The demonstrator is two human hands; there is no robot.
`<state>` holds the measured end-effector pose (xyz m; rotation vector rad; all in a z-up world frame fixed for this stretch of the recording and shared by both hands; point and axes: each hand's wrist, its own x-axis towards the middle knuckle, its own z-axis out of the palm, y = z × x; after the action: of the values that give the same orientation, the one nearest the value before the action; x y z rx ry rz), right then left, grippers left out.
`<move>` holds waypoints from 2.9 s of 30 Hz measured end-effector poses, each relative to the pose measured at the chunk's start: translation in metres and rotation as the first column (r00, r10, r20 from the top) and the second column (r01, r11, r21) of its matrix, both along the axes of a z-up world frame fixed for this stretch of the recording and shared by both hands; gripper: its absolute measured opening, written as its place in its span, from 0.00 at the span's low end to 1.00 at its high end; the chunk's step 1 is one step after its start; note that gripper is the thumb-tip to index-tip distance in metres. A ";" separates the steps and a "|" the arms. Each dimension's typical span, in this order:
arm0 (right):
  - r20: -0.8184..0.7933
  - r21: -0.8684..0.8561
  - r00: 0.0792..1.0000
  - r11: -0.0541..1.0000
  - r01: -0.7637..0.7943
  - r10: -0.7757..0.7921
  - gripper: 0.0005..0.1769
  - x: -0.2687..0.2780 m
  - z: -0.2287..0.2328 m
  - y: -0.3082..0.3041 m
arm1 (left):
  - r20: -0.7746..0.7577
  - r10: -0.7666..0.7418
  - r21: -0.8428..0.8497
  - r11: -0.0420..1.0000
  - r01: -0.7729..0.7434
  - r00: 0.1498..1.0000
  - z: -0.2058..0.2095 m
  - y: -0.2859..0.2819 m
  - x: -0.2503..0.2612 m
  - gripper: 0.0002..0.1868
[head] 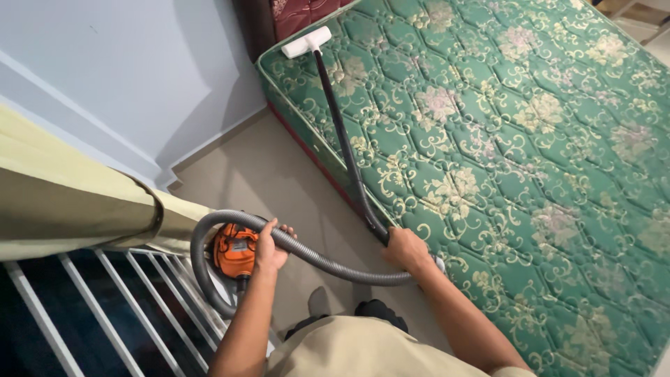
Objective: The person vacuums a green patterned mattress by moving a vacuum nozzle across its surface and edges while moving the vacuum canister along the floor.
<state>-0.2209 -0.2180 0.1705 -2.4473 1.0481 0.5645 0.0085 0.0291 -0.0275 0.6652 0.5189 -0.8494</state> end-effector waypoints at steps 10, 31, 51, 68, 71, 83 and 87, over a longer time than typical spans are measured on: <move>-0.005 -0.052 0.999 0.998 0.038 -0.038 0.19 0.025 -0.046 -0.005 | -0.019 -0.039 0.003 0.999 0.039 0.999 0.004 -0.004 -0.009 0.11; -0.005 -0.053 0.999 0.997 0.054 -0.054 0.17 0.014 -0.075 0.001 | 0.019 -0.071 0.021 0.997 0.070 0.997 -0.033 0.003 -0.018 0.08; 0.017 -0.023 0.999 0.999 0.032 -0.031 0.17 -0.016 -0.104 0.011 | 0.018 -0.120 0.064 0.991 0.118 0.993 -0.041 -0.001 -0.038 0.08; 0.016 -0.012 0.998 0.998 0.067 -0.067 0.16 -0.049 -0.112 0.006 | -0.002 -0.136 0.070 0.988 0.136 0.991 -0.041 -0.005 -0.047 0.09; 0.053 -0.026 0.996 0.997 0.074 -0.073 0.16 -0.033 -0.099 -0.005 | 0.006 -0.134 0.083 0.988 0.133 0.991 -0.041 -0.003 -0.056 0.08; 0.022 -0.004 0.997 0.998 0.069 -0.069 0.15 -0.089 -0.118 -0.032 | 0.001 -0.050 0.098 0.994 0.050 0.999 -0.028 -0.014 -0.086 0.08; -0.003 -0.004 1.000 1.000 0.021 -0.021 0.17 -0.123 -0.132 -0.042 | 0.000 -0.047 0.063 0.997 0.046 0.999 -0.032 -0.031 -0.117 0.10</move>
<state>-0.3434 -0.2601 0.0387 -2.4369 1.0755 0.5598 -0.1084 -0.0018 -0.0591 0.7376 0.5320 -0.8791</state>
